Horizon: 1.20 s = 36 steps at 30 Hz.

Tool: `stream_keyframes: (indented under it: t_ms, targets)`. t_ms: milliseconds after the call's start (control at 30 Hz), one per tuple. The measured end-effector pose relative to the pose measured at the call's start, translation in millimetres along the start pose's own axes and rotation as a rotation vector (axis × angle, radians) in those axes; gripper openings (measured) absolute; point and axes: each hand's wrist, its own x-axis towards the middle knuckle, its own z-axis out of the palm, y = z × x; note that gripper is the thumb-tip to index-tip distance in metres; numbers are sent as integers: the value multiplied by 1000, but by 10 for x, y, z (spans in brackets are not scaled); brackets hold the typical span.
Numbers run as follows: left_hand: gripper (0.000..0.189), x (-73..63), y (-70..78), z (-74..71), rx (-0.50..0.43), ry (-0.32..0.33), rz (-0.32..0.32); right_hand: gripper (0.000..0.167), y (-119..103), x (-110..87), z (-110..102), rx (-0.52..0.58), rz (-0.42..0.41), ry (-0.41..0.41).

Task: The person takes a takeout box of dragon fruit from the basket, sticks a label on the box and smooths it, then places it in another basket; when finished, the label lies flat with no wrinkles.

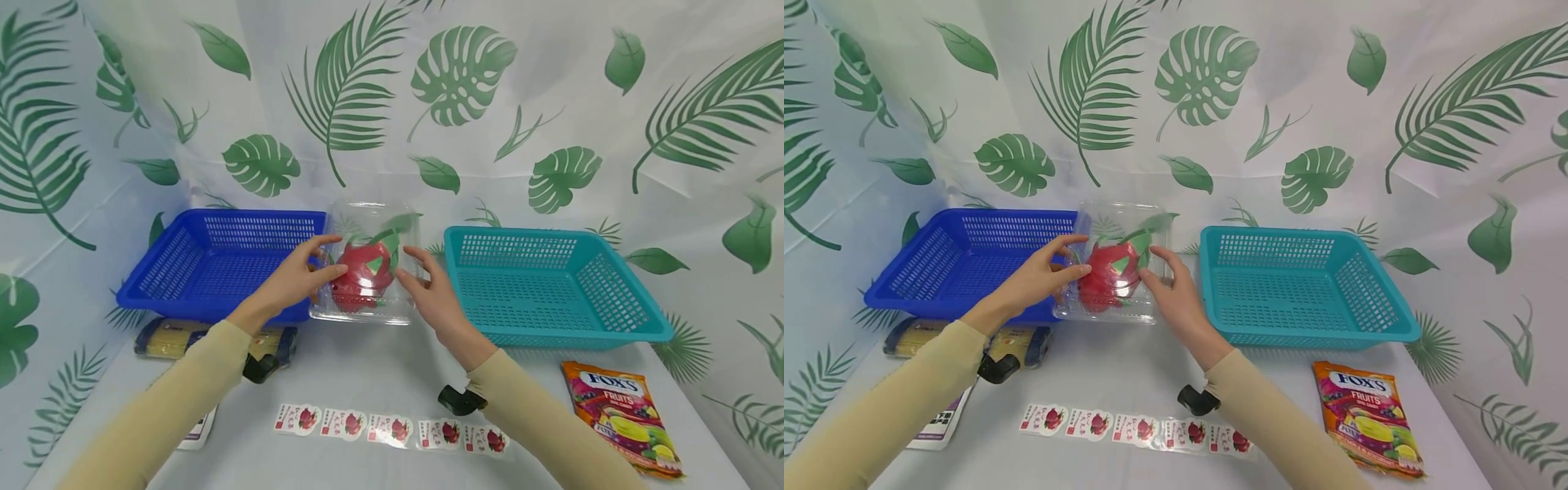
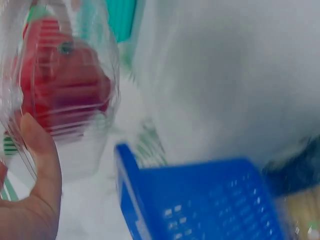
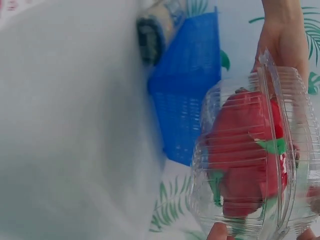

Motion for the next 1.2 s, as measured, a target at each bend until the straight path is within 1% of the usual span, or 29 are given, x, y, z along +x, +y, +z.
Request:
stream_keyframes:
  t_ms: [200, 300, 467, 567, 667, 833, 967, 1067, 1200]
  targets:
    - [64, -75, 27, 239, 30, -9, 0, 53, 133, -112, -132, -1, 19, -17]
    - [63, -99, 18, 353, 12, -7, 1, 53, 198, -162, -185, 2, 25, -27]
    - [63, -159, -48, 549, -27, -1, -7, 51, 326, -238, -233, -36, 49, -25]
    - [63, -204, -113, 656, -43, 3, -23, 51, 403, -285, -226, -54, 62, -21]
    - [63, -248, -192, 741, -45, 14, -46, 51, 471, -325, -198, -61, 64, -33]
    - [62, -302, -333, 831, -50, 26, -76, 51, 573, -385, -147, -49, 69, -75]
    - [62, -322, -418, 872, -56, 2, -99, 50, 668, -419, -120, -58, 115, -88]
    - [63, -308, -439, 882, -67, -10, -105, 50, 707, -419, -122, -61, 114, -83]
    - [63, -290, -435, 880, -74, -11, -113, 50, 730, -407, -140, -60, 109, -87]
